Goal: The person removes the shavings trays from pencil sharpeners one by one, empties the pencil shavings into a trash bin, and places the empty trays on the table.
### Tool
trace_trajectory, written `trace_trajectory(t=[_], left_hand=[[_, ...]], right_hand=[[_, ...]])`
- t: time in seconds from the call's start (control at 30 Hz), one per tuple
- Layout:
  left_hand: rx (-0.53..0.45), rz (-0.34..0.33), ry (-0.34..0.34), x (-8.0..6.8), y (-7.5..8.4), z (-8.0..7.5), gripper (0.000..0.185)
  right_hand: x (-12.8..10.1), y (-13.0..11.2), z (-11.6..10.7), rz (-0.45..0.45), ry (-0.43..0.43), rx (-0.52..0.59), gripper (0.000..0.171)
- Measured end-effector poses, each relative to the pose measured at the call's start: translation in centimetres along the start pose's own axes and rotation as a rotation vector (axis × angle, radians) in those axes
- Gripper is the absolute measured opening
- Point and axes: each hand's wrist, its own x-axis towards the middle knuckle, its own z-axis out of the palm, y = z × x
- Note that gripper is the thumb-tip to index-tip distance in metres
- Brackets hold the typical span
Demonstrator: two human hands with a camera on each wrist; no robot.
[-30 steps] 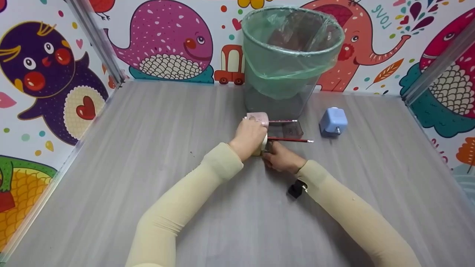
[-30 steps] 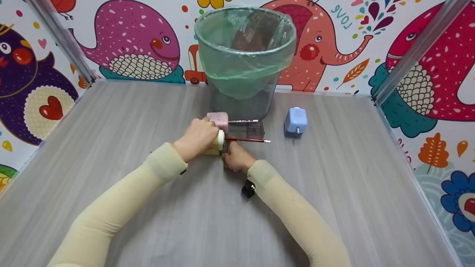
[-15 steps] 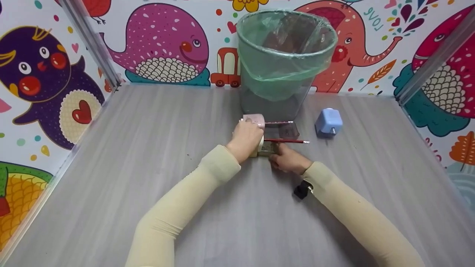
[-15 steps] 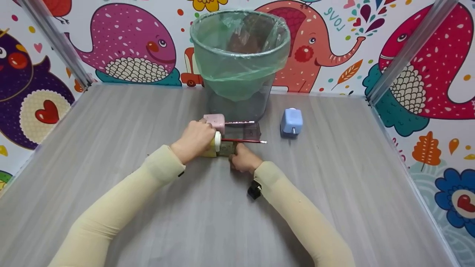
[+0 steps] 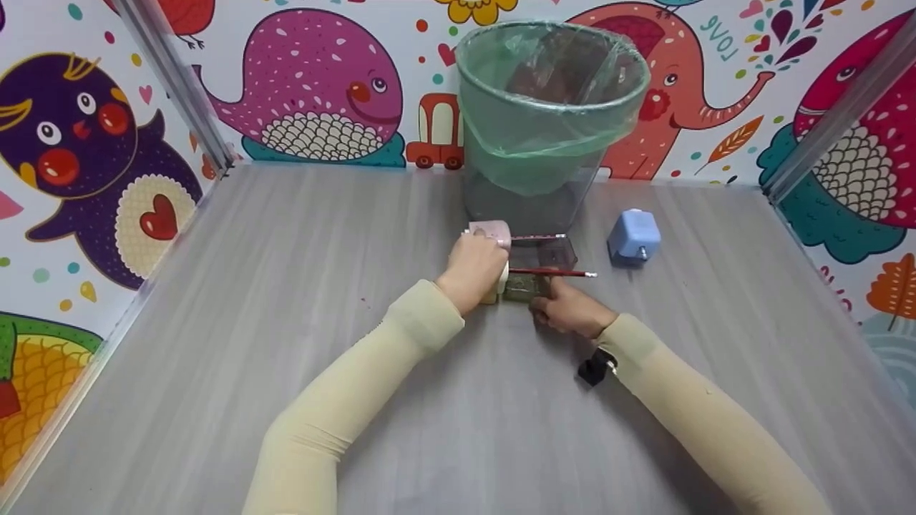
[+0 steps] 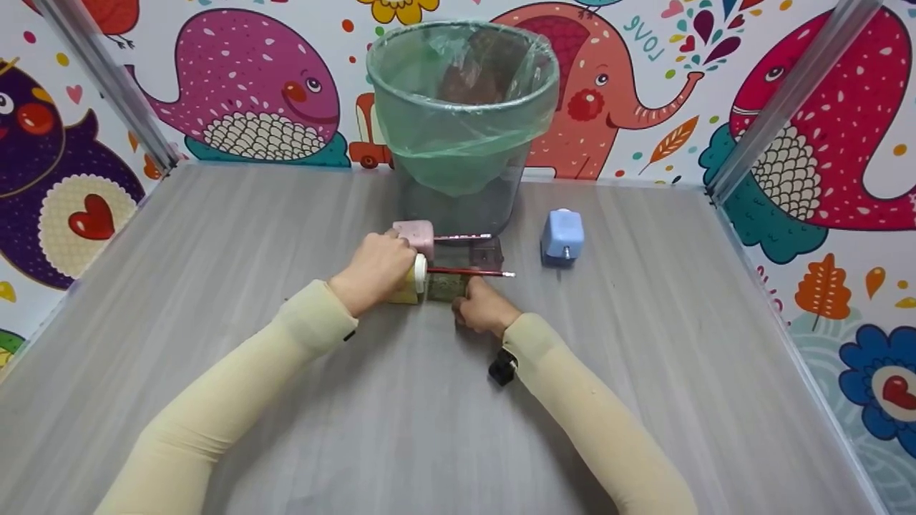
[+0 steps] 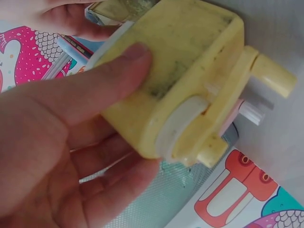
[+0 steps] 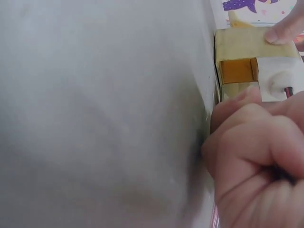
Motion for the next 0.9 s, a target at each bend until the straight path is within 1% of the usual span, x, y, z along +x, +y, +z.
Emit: trace_trajectory(t=[0.1, 0.17, 0.27, 0.43, 0.5, 0.63, 0.73, 0.9], left_hand=[[-0.008, 0.003, 0.002, 0.1, -0.1, -0.1, 0.022], [-0.008, 0.001, 0.004, 0.2, -0.1, -0.1, 0.023], [-0.006, 0.001, -0.011, 0.1, -0.1, -0.1, 0.022], [-0.013, 0.001, -0.015, 0.0, -0.1, 0.0, 0.022], [-0.007, -0.003, -0.011, 0.0, -0.1, 0.0, 0.020], [0.022, 0.006, -0.018, 0.0, 0.0, 0.0, 0.019], [0.033, 0.012, -0.025, 0.1, 0.1, 0.0, 0.020], [0.029, 0.010, -0.029, 0.0, 0.0, 0.0, 0.021]], right_hand=[[-0.2, 0.2, -0.6, 0.004, -0.001, 0.006, 0.031], [-0.3, 0.5, -0.9, -0.005, -0.009, 0.021, 0.032], [-0.4, 0.9, -1.4, -0.031, -0.030, 0.051, 0.037], [-1.0, 1.6, -2.5, -0.048, -0.049, 0.064, 0.025], [-1.3, 1.8, -2.9, -0.054, -0.060, 0.078, 0.026], [-1.8, 2.4, -3.7, -0.061, -0.077, 0.112, 0.034], [-2.1, 2.7, -4.3, -0.049, -0.080, 0.115, 0.041], [-2.6, 3.3, -5.7, -0.014, -0.041, 0.070, 0.050]])
